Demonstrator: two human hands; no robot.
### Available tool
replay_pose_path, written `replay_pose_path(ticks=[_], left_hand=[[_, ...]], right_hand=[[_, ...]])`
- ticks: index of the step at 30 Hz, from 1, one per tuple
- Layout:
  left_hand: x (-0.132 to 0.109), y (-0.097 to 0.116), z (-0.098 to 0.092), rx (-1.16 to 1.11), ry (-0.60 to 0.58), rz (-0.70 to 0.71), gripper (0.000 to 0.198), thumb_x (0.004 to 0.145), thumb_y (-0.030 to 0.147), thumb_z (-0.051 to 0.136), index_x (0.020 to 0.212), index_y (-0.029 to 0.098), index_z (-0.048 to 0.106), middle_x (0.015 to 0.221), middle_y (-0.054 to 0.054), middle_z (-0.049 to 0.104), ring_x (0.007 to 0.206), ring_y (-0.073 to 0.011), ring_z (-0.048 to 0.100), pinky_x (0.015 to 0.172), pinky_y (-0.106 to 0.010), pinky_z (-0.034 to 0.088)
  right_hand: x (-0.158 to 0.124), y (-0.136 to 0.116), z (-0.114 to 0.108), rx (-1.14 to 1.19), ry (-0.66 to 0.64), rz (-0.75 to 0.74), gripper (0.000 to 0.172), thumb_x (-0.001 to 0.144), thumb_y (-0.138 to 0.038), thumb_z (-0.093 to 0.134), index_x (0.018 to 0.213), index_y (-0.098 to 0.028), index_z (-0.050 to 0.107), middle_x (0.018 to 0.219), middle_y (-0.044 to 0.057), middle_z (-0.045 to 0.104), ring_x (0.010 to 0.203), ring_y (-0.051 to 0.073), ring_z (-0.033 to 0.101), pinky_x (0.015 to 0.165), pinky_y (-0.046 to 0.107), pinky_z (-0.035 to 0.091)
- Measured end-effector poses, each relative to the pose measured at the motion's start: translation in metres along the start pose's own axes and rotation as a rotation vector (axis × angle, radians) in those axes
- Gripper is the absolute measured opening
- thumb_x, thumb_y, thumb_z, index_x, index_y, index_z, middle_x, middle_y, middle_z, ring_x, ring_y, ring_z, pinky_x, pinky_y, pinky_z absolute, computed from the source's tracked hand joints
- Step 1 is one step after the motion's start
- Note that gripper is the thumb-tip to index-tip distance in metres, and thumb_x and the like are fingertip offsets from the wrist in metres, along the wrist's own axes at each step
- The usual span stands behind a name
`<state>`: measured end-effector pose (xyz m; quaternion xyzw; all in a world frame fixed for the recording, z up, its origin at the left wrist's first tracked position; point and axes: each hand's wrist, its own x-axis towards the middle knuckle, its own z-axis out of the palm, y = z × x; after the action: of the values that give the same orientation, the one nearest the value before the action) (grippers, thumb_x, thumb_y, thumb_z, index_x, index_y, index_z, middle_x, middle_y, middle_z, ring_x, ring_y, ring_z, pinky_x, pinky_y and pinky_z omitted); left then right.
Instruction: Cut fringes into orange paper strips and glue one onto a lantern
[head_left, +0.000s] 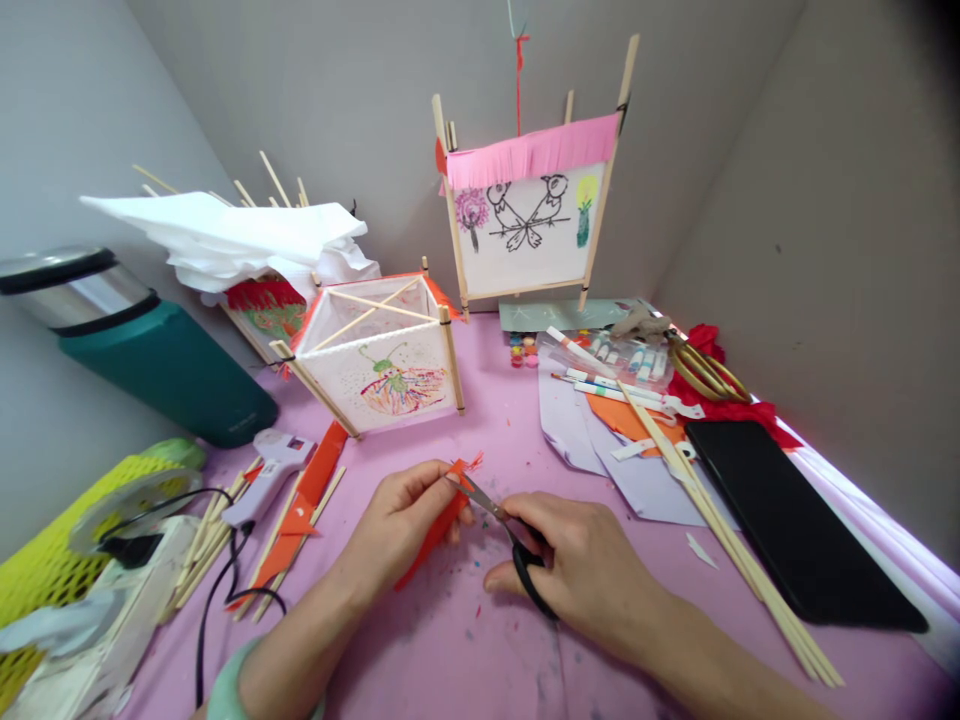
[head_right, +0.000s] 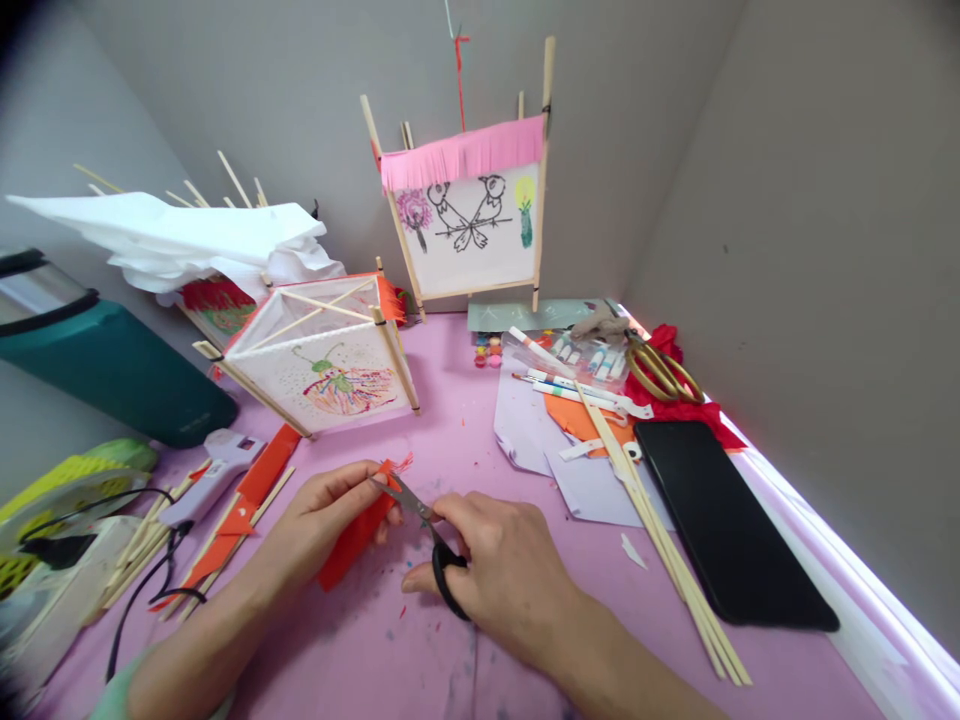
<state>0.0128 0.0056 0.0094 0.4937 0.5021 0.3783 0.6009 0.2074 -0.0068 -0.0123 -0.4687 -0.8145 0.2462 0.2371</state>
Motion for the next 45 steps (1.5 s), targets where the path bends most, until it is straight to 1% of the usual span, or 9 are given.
replay_pose_path(ticks=[4, 17, 24, 31, 36, 42, 45], left_hand=[[0.0003, -0.0010, 0.0001, -0.022, 0.011, -0.004, 0.025, 0.078, 0.040, 0.060, 0.072, 0.015, 0.059, 0.064, -0.002, 0.064, 0.051, -0.0106, 0.053, 0.053, -0.023, 0.043], [-0.0002, 0.0026, 0.0023, 0.013, 0.018, -0.009, 0.027, 0.077, 0.041, 0.059, 0.071, 0.015, 0.059, 0.064, -0.002, 0.064, 0.051, -0.0110, 0.053, 0.054, -0.024, 0.042], [-0.0010, 0.0010, 0.0001, 0.039, -0.001, 0.001, 0.027, 0.081, 0.040, 0.056, 0.071, 0.015, 0.060, 0.067, -0.002, 0.065, 0.054, -0.0106, 0.054, 0.055, -0.023, 0.041], [0.0000, 0.0010, 0.0000, 0.057, -0.001, -0.006, 0.027, 0.081, 0.040, 0.056, 0.069, 0.016, 0.059, 0.066, -0.002, 0.064, 0.053, -0.0108, 0.054, 0.056, -0.023, 0.041], [-0.0011, 0.0015, -0.0002, 0.050, 0.000, -0.016, 0.028, 0.081, 0.041, 0.056, 0.069, 0.016, 0.059, 0.066, -0.002, 0.065, 0.053, -0.0109, 0.054, 0.055, -0.023, 0.041], [-0.0009, 0.0023, 0.0010, 0.056, 0.008, -0.021, 0.027, 0.080, 0.041, 0.057, 0.069, 0.016, 0.059, 0.066, -0.003, 0.065, 0.053, -0.0116, 0.055, 0.056, -0.024, 0.041], [-0.0012, 0.0035, 0.0025, 0.060, 0.005, -0.033, 0.027, 0.079, 0.040, 0.057, 0.069, 0.015, 0.059, 0.066, -0.003, 0.065, 0.053, -0.0118, 0.054, 0.055, -0.024, 0.041]], right_hand=[[0.0006, 0.0005, 0.0012, 0.008, -0.003, -0.009, 0.030, 0.070, -0.043, 0.075, 0.086, -0.022, 0.060, 0.070, -0.004, 0.059, 0.058, 0.012, 0.047, 0.056, 0.022, 0.028], [0.0007, -0.0027, 0.0018, 0.020, -0.003, 0.008, 0.029, 0.071, -0.044, 0.074, 0.077, -0.022, 0.057, 0.065, -0.007, 0.054, 0.055, 0.010, 0.043, 0.054, 0.022, 0.025], [0.0009, -0.0018, 0.0016, 0.022, -0.025, 0.003, 0.031, 0.073, -0.048, 0.072, 0.074, -0.022, 0.055, 0.063, -0.007, 0.054, 0.055, 0.010, 0.043, 0.053, 0.022, 0.025], [0.0011, 0.0029, 0.0022, 0.017, 0.001, -0.030, 0.023, 0.075, -0.042, 0.073, 0.082, -0.023, 0.062, 0.065, -0.007, 0.058, 0.055, 0.010, 0.047, 0.053, 0.022, 0.026], [0.0007, 0.0050, 0.0036, -0.010, -0.001, -0.025, 0.026, 0.077, -0.046, 0.069, 0.079, -0.021, 0.061, 0.065, -0.005, 0.060, 0.055, 0.010, 0.049, 0.053, 0.023, 0.026], [0.0011, 0.0043, 0.0026, 0.004, -0.006, -0.021, 0.025, 0.078, -0.045, 0.068, 0.086, -0.023, 0.062, 0.068, -0.005, 0.061, 0.058, 0.011, 0.051, 0.055, 0.022, 0.027], [0.0009, 0.0021, 0.0014, 0.007, -0.010, -0.015, 0.025, 0.076, -0.044, 0.070, 0.086, -0.023, 0.062, 0.069, -0.005, 0.061, 0.059, 0.011, 0.051, 0.055, 0.022, 0.028]])
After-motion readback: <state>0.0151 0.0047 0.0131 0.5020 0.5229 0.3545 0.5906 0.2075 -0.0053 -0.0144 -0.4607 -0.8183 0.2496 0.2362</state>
